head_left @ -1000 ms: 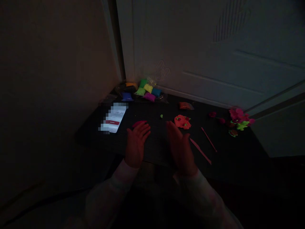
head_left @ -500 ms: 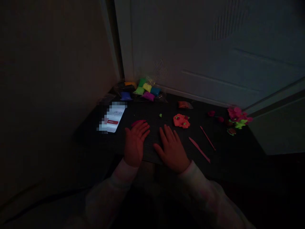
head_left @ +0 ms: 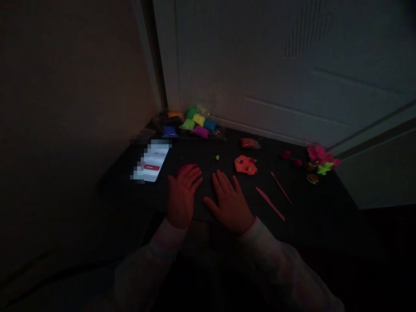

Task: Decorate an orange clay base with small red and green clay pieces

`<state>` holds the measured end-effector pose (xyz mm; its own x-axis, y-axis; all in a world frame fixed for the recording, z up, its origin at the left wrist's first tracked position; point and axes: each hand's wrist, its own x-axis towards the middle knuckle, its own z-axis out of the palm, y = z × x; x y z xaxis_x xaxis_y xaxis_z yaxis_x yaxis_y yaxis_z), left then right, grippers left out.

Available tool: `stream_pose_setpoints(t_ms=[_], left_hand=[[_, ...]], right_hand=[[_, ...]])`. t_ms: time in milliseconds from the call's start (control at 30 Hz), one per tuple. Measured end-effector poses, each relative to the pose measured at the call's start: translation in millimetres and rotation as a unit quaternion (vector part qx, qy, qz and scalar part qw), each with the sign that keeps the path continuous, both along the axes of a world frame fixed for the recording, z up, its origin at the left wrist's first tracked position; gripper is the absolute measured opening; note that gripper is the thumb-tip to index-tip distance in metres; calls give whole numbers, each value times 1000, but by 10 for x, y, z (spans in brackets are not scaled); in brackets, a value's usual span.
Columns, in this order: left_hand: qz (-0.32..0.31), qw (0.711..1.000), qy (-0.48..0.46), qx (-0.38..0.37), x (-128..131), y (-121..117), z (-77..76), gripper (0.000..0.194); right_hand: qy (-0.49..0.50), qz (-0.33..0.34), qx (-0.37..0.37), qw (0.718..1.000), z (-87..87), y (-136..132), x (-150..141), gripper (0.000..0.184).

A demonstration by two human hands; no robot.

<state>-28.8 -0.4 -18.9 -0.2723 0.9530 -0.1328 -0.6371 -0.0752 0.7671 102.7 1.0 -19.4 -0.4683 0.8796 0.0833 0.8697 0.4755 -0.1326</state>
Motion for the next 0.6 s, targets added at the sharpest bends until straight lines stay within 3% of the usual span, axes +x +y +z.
stream_pose_setpoints(t_ms=[100, 300, 500, 600], left_hand=[[-5, 1000, 1, -7, -6, -1, -1, 57], [-7, 1000, -18, 6, -3, 2, -1, 57], [-4, 1000, -12, -7, -17, 9, -2, 56], [-4, 1000, -8, -9, -17, 8, 1, 56]], right_hand=[[11, 27, -9, 1000, 5, 5, -75, 68], [10, -19, -2, 1000, -4, 56, 97, 70], [21, 38, -9, 999, 0, 21, -113, 66], [21, 25, -7, 999, 2, 59, -36, 66]])
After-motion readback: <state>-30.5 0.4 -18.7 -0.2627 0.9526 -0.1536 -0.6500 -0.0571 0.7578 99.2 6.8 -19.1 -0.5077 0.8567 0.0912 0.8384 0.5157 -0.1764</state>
